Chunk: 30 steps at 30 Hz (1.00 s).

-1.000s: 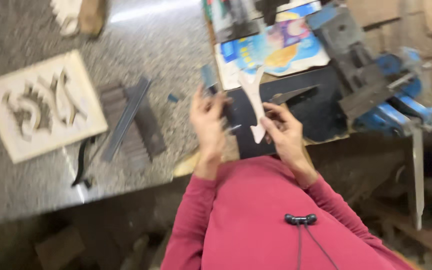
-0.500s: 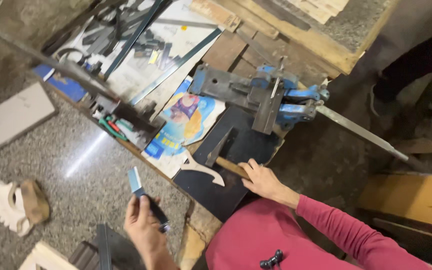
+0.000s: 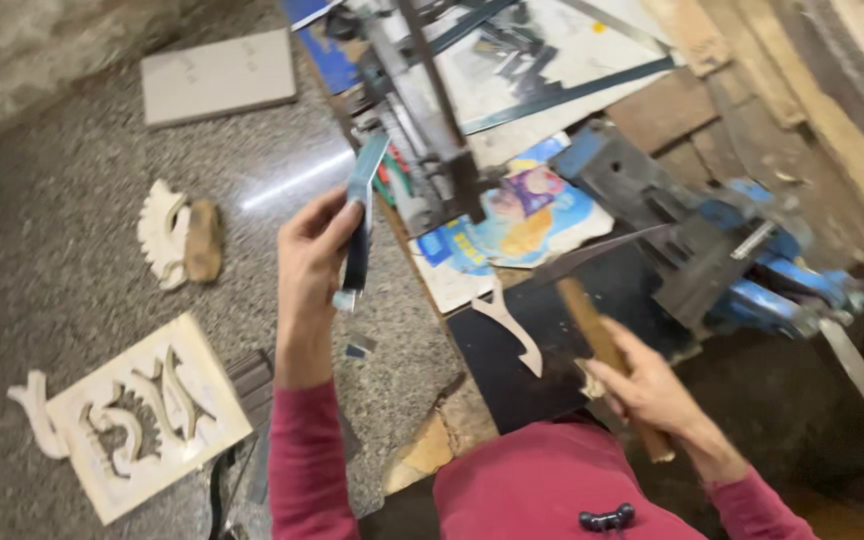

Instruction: The person assembles a wooden Y-shaped component by inserting a dark metal strip into a pre-cut slot. They use a hammer to tap the metal strip into place and a file to smooth the edges of the wood. The person repeatedly checks the fit of the metal strip and adjusts its position.

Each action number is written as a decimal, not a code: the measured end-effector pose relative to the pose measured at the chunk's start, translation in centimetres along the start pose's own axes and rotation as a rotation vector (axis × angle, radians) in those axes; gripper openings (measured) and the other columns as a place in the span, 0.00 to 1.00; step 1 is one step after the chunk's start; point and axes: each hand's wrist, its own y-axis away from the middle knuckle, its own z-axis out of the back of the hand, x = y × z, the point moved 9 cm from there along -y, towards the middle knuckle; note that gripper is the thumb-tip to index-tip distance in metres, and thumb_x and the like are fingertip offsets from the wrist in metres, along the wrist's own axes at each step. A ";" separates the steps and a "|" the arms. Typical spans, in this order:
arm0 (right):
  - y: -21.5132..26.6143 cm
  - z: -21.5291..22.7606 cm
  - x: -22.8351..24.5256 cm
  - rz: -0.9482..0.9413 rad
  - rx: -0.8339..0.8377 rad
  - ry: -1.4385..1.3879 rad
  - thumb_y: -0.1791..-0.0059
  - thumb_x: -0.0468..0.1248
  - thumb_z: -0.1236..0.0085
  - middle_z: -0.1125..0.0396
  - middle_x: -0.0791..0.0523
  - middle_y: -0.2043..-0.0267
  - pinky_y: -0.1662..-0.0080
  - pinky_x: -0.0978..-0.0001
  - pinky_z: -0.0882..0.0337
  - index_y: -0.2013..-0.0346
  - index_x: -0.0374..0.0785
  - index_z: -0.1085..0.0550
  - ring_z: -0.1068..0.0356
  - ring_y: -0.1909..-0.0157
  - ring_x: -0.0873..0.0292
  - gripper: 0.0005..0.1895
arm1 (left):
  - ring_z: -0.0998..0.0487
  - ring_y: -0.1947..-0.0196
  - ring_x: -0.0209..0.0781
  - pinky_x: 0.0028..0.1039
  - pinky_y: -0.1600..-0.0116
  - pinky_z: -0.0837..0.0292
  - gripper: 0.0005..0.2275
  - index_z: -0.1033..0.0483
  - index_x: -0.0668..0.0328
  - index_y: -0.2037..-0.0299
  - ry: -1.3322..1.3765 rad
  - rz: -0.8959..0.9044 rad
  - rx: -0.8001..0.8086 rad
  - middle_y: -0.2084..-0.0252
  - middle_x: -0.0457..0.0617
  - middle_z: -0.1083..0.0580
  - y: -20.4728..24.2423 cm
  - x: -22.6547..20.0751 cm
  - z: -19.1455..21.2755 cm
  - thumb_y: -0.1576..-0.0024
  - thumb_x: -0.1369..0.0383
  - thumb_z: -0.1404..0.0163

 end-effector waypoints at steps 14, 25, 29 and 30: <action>-8.4 4.2 19.4 0.251 -0.208 0.439 0.50 0.35 0.43 0.32 0.55 0.72 0.76 0.68 0.33 0.23 0.45 0.41 0.33 0.79 0.63 0.40 | 0.32 0.79 0.28 0.22 0.73 0.40 0.10 0.13 0.59 0.68 -0.773 0.215 0.508 0.78 0.41 0.26 -19.3 4.2 -5.5 0.48 0.60 0.37; -12.4 0.1 29.0 0.570 0.015 1.215 0.53 0.38 0.41 0.25 0.46 0.57 0.62 0.62 0.22 0.35 0.43 0.34 0.22 0.63 0.52 0.31 | 0.32 0.81 0.26 0.21 0.74 0.39 0.08 0.14 0.58 0.72 -0.639 0.348 0.605 0.81 0.39 0.25 -19.2 4.6 -6.5 0.51 0.62 0.37; -14.1 0.8 29.3 0.353 -0.020 1.299 0.49 0.41 0.43 0.25 0.52 0.64 0.64 0.65 0.24 0.37 0.47 0.30 0.24 0.68 0.57 0.25 | 0.33 0.81 0.27 0.22 0.74 0.41 0.08 0.14 0.57 0.72 -0.662 0.353 0.603 0.81 0.39 0.26 -19.6 5.2 -6.1 0.50 0.62 0.37; -14.6 0.9 29.0 0.282 -0.022 1.376 0.48 0.41 0.42 0.25 0.53 0.66 0.64 0.66 0.25 0.40 0.46 0.27 0.25 0.69 0.59 0.21 | 0.34 0.81 0.27 0.22 0.74 0.42 0.08 0.14 0.56 0.72 -0.696 0.351 0.596 0.81 0.40 0.27 -19.7 5.4 -5.9 0.50 0.61 0.37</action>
